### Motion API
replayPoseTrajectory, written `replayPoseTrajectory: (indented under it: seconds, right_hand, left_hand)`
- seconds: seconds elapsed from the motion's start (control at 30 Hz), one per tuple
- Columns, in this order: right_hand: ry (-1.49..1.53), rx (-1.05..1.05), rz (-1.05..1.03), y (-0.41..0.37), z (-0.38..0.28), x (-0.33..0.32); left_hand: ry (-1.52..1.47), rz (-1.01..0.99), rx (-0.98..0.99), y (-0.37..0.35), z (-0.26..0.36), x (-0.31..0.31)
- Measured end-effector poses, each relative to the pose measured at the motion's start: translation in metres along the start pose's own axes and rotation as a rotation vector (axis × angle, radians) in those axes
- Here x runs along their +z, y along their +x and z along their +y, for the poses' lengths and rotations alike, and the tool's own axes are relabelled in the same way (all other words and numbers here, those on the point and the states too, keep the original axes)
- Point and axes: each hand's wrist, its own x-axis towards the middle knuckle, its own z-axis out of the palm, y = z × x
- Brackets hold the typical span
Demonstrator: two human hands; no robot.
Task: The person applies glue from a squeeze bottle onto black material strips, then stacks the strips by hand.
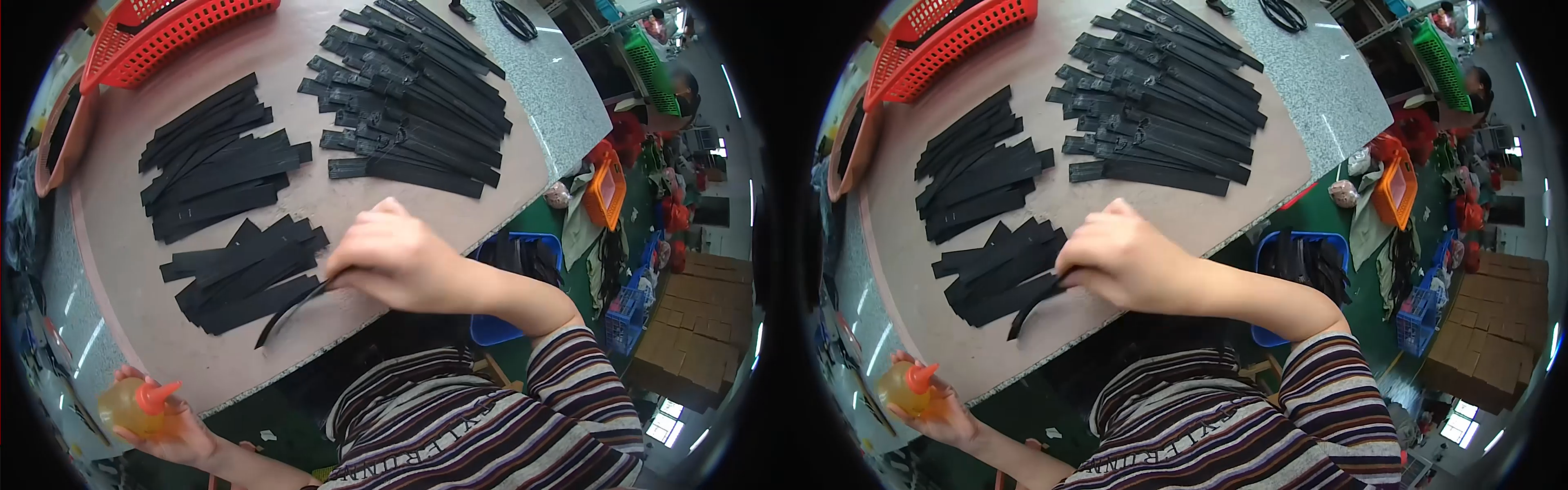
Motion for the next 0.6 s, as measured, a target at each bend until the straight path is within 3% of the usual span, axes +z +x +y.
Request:
replayPoseTrajectory:
  seconds: [0.07, 0.13, 0.2, 0.27, 0.33, 0.4, 0.43, 0.53, 0.6]
  right_hand:
    - [-0.051, 0.157, 0.043, -0.006, 0.005, -0.033]
    - [0.010, 0.168, 0.001, -0.013, 0.012, -0.035]
    - [-0.242, 0.035, 0.109, -0.011, 0.009, -0.032]
    - [-0.311, 0.002, 0.149, -0.010, 0.006, -0.038]
    - [-0.193, 0.074, 0.121, -0.016, 0.005, -0.063]
    - [0.212, 0.474, 0.301, -0.021, 0.012, -0.099]
    - [0.303, 0.545, 0.394, -0.023, 0.023, -0.117]
    - [0.135, 0.616, 0.419, -0.027, 0.073, -0.145]
    - [-0.499, 0.437, 0.376, -0.027, 0.091, -0.145]
  left_hand:
    - [-0.024, 0.042, -0.007, -0.003, -0.002, -0.005]
    - [-0.049, 0.077, -0.041, -0.003, -0.008, -0.002]
    - [-0.113, 0.053, -0.081, -0.002, -0.010, 0.000]
    - [-0.222, -0.018, -0.126, -0.003, -0.011, 0.001]
    - [-0.185, -0.039, -0.118, -0.006, -0.005, 0.001]
    - [-0.154, -0.029, -0.111, -0.007, 0.000, 0.002]
    - [-0.141, -0.010, -0.108, -0.007, 0.003, 0.001]
    - [-0.207, -0.002, -0.135, -0.006, 0.001, 0.000]
    - [-0.242, -0.028, -0.140, -0.006, -0.002, 0.002]
